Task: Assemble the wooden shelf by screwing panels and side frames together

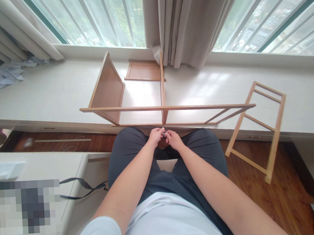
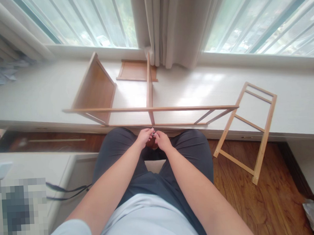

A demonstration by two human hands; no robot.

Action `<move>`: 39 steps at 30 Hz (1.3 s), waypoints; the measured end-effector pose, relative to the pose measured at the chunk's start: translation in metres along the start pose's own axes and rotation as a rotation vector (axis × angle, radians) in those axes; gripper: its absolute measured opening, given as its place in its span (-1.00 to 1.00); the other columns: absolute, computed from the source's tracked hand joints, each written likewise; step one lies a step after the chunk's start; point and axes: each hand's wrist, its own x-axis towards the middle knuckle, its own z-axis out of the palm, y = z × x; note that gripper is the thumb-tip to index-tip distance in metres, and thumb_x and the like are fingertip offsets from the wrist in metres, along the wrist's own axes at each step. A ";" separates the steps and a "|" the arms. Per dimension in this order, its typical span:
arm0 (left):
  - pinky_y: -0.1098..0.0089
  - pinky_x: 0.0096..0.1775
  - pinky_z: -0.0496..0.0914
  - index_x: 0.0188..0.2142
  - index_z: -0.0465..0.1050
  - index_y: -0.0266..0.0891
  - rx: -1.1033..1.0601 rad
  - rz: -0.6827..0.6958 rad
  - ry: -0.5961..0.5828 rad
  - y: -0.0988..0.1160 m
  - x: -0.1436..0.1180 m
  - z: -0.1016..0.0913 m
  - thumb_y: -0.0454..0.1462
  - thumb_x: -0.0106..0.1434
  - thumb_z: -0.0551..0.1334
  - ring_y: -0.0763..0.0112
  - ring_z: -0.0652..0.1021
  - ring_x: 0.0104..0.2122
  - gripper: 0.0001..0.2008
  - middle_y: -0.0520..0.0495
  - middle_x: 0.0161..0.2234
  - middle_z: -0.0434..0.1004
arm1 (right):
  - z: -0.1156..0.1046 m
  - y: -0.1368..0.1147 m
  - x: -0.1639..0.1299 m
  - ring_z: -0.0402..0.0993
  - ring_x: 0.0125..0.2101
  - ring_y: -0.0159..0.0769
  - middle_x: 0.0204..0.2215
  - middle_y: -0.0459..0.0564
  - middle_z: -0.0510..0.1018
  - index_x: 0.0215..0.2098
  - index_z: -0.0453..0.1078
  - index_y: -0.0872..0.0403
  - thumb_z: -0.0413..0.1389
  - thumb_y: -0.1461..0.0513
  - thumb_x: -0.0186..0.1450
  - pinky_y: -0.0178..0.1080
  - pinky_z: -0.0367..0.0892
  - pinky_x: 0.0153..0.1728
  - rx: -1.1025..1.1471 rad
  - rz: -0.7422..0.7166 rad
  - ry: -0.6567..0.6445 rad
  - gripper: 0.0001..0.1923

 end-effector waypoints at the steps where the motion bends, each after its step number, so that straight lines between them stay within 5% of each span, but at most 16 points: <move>1: 0.53 -0.58 0.09 -0.44 0.48 -0.32 0.000 0.001 -0.001 0.000 0.000 0.000 -0.10 0.21 0.31 0.59 0.31 -0.62 -0.71 0.01 -0.55 0.37 | 0.000 0.000 0.000 0.34 -0.61 -0.41 -0.64 -0.17 0.44 -0.36 0.35 0.06 -0.09 0.17 0.39 -0.39 0.20 -0.50 0.008 -0.001 -0.001 -0.75; 20: 0.51 -0.56 0.12 -0.46 0.49 -0.31 -0.001 0.023 0.016 -0.003 0.002 0.000 -0.13 0.21 0.31 0.56 0.34 -0.60 -0.73 -0.01 -0.55 0.40 | 0.003 0.000 0.002 0.26 -0.71 -0.44 -0.68 -0.18 0.42 -0.36 0.31 0.07 -0.11 0.18 0.38 -0.41 0.18 -0.62 0.141 0.074 -0.045 -0.76; 39: 0.51 -0.56 0.12 -0.51 0.46 -0.30 0.001 0.044 0.024 -0.001 0.003 0.002 -0.11 0.17 0.34 0.55 0.35 -0.59 -0.70 0.02 -0.58 0.36 | 0.000 -0.001 0.002 0.32 -0.67 -0.44 -0.65 -0.17 0.46 -0.33 0.37 0.06 -0.04 0.21 0.37 -0.40 0.22 -0.54 0.010 0.043 -0.028 -0.81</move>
